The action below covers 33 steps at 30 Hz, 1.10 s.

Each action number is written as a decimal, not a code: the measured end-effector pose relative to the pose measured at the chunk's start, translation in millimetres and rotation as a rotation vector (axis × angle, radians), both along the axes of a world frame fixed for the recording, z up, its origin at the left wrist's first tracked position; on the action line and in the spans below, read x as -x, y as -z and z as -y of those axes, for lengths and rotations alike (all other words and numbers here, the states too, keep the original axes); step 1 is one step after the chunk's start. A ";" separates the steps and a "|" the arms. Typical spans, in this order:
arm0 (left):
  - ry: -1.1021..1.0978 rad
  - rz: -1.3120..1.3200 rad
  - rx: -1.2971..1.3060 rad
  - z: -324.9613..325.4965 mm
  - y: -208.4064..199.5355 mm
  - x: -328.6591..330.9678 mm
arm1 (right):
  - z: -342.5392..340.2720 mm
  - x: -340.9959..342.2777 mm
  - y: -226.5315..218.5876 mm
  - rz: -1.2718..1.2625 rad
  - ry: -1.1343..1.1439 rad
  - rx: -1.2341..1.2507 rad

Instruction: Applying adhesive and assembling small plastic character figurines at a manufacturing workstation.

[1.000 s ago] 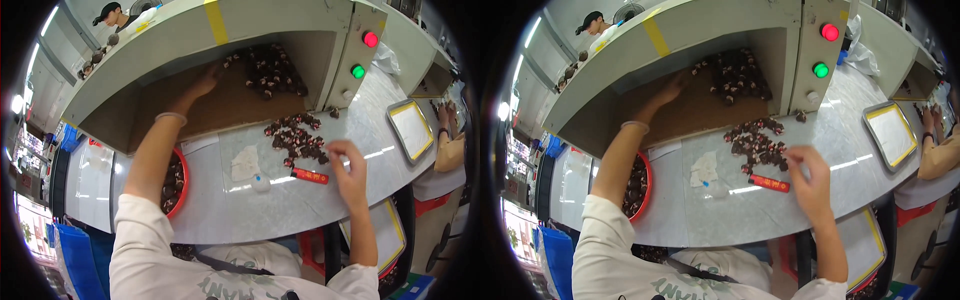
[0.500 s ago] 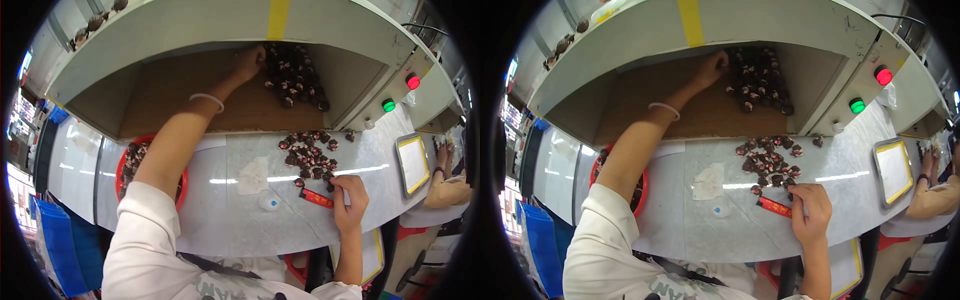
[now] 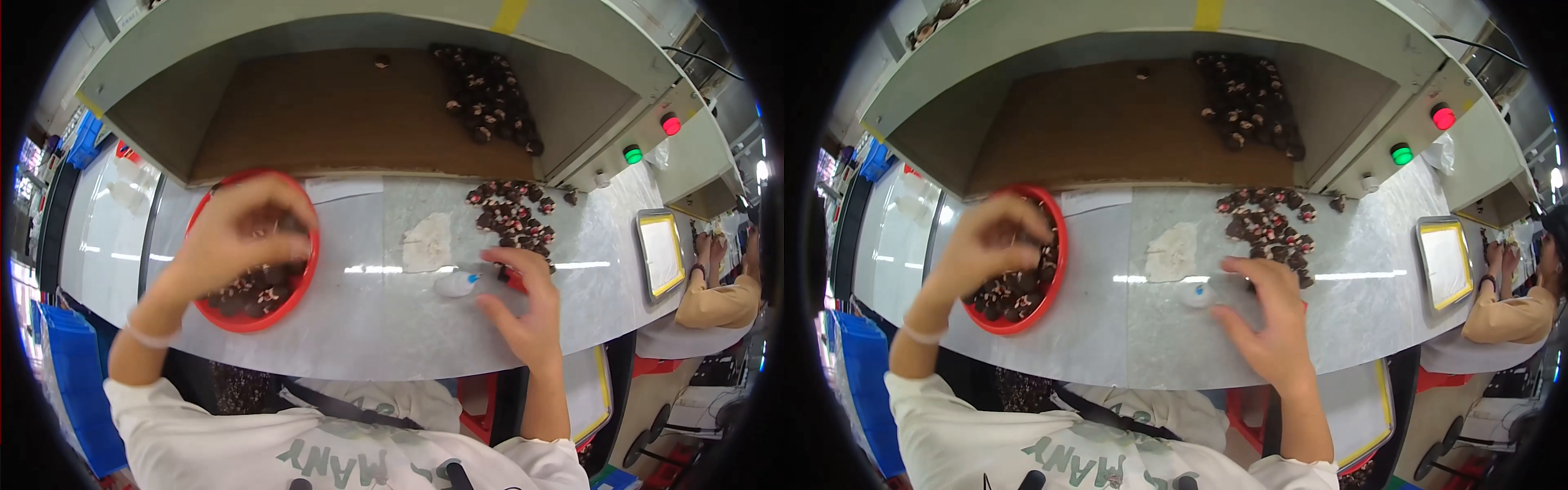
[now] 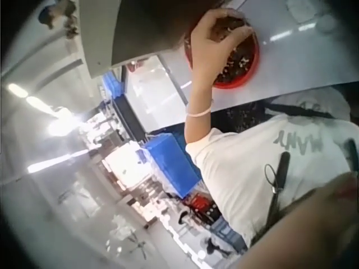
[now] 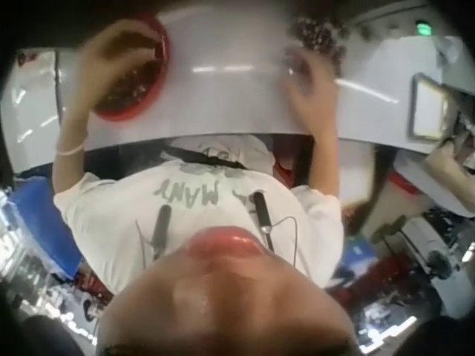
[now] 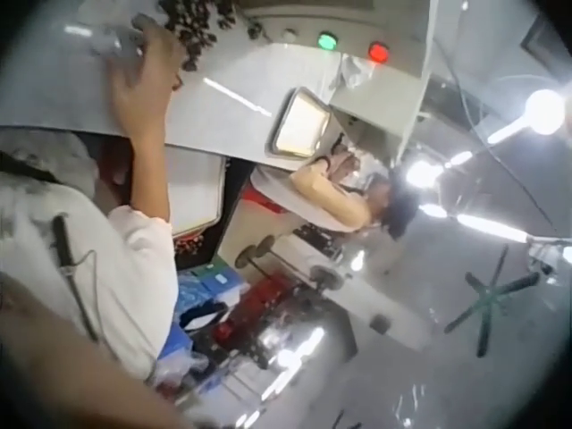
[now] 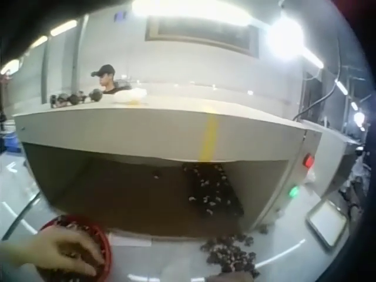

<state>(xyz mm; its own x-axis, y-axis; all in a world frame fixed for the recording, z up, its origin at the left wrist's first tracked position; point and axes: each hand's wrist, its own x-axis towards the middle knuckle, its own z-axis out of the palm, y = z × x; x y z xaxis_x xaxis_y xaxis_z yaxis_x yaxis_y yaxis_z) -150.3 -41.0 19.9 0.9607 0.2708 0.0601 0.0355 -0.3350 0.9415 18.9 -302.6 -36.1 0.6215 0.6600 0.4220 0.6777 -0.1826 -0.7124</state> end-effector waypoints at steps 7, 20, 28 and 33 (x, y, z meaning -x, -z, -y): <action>-0.237 -0.025 0.822 82.7 32.4 81.0 | -24.7 7.4 15.3 0.057 -0.303 0.150; -0.117 0.206 1.006 112.2 89.8 32.2 | 13.4 37.0 9.5 -0.543 -0.039 -0.047; -0.015 0.234 0.608 108.3 101.1 27.8 | 2.7 30.0 2.7 -0.780 -0.072 -0.233; -0.123 0.187 0.915 108.3 96.5 29.1 | -0.7 26.5 2.1 -0.716 -0.074 -0.234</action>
